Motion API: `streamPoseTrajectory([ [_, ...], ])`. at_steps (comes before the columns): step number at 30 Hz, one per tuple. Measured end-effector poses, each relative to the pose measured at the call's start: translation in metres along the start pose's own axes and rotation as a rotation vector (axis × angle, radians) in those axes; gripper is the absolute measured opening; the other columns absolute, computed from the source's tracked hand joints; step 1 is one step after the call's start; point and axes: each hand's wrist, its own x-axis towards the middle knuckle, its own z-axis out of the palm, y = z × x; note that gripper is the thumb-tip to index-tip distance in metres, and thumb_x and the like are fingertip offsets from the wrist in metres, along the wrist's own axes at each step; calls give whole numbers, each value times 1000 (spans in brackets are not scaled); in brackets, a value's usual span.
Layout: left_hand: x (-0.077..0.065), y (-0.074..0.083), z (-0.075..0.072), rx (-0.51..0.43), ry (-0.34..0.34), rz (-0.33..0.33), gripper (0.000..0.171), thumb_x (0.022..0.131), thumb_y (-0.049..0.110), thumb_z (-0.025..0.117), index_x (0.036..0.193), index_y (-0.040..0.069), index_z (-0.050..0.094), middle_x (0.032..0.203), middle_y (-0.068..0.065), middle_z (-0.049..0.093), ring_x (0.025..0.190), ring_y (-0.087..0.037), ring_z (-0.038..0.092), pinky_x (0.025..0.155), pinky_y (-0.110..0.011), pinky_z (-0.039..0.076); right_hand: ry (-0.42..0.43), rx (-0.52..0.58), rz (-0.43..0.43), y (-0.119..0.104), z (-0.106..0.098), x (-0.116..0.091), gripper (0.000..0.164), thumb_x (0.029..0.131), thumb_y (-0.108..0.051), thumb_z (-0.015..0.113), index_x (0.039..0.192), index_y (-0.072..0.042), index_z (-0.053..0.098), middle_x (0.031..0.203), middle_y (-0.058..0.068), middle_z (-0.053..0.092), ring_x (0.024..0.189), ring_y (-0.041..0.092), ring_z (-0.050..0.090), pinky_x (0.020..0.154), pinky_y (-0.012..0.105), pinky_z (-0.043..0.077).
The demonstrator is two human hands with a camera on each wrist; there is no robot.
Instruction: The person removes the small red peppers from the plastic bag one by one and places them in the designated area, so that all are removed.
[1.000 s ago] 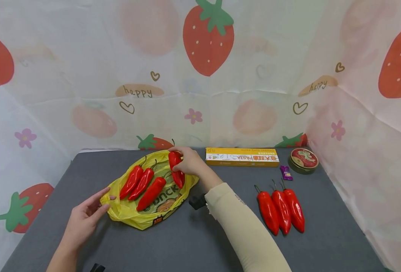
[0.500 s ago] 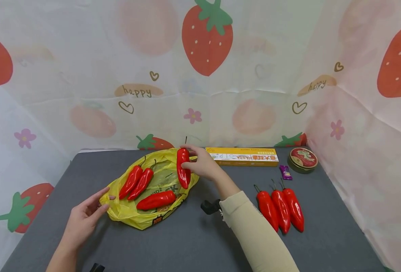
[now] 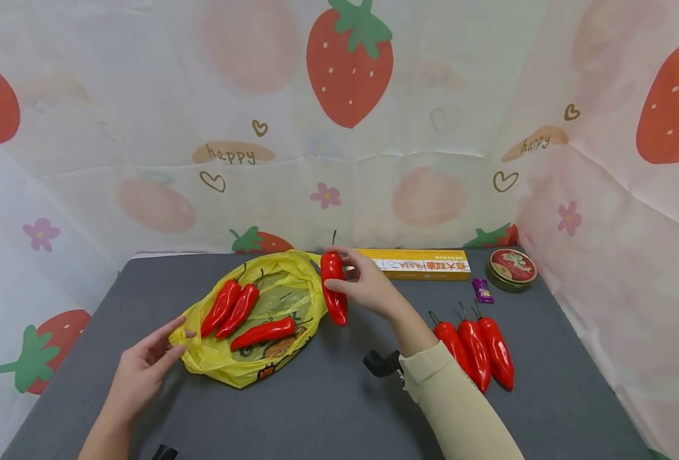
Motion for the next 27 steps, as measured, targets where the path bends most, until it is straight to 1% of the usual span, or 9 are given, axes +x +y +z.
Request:
streamPoseTrajectory([
  [2, 0, 0, 0, 3, 2, 5, 48, 99, 12, 64, 147, 14, 54, 122, -12, 73, 92, -7, 56, 77, -12, 52, 29, -18, -2, 1, -3, -7, 61, 92, -21, 75, 147, -26, 47, 140, 11, 53, 119, 35, 59, 82, 45, 60],
  [5, 0, 0, 0, 11, 9, 7, 48, 99, 11, 64, 146, 14, 55, 121, -12, 73, 90, -7, 55, 76, -13, 52, 78, -42, 18, 2, -7, -18, 62, 90, -27, 77, 146, -28, 49, 141, 10, 52, 121, 36, 58, 82, 45, 60],
  [9, 0, 0, 0, 19, 10, -3, 48, 99, 11, 64, 146, 14, 55, 121, -12, 73, 90, -9, 54, 74, -14, 52, 141, -103, 47, 7, -14, -34, 61, 89, -32, 78, 144, -30, 51, 140, 11, 54, 120, 37, 60, 83, 46, 60],
  [12, 0, 0, 1, 22, 7, -14, 49, 99, 11, 64, 146, 15, 54, 122, -11, 72, 90, -9, 54, 74, -14, 52, 172, -165, 62, 15, -21, -46, 61, 89, -33, 78, 144, -28, 53, 136, 14, 57, 116, 37, 63, 83, 47, 60],
  [15, 0, 0, 0, 20, 4, -20, 49, 99, 13, 64, 147, 16, 54, 123, -11, 72, 90, -10, 54, 74, -14, 52, 180, -216, 63, 24, -26, -58, 61, 89, -31, 79, 144, -23, 54, 133, 16, 59, 111, 36, 65, 84, 47, 60],
  [17, 0, 0, -1, 20, 3, -19, 50, 99, 13, 65, 147, 17, 54, 123, -10, 72, 90, -10, 54, 73, -15, 51, 181, -242, 60, 30, -29, -65, 60, 89, -29, 79, 144, -22, 54, 132, 18, 60, 110, 35, 65, 84, 46, 59],
  [21, 0, 1, -1, 14, -1, -19, 49, 99, 14, 64, 147, 17, 53, 123, -9, 73, 91, -9, 55, 75, -14, 52, 199, -290, 66, 41, -36, -80, 58, 90, -28, 78, 143, -25, 55, 134, 18, 60, 111, 34, 64, 86, 46, 59],
  [24, -1, 1, -1, 14, -7, -21, 49, 100, 14, 64, 148, 17, 53, 123, -9, 72, 92, -9, 56, 76, -14, 52, 215, -334, 92, 47, -41, -92, 57, 89, -33, 78, 141, -28, 56, 135, 16, 61, 112, 33, 62, 87, 45, 59],
  [27, 0, 1, -1, 19, -3, -19, 49, 99, 13, 64, 147, 17, 54, 123, -10, 72, 91, -9, 55, 75, -14, 52, 219, -371, 113, 52, -47, -102, 58, 88, -37, 78, 141, -30, 55, 135, 16, 61, 111, 33, 61, 86, 44, 58],
])
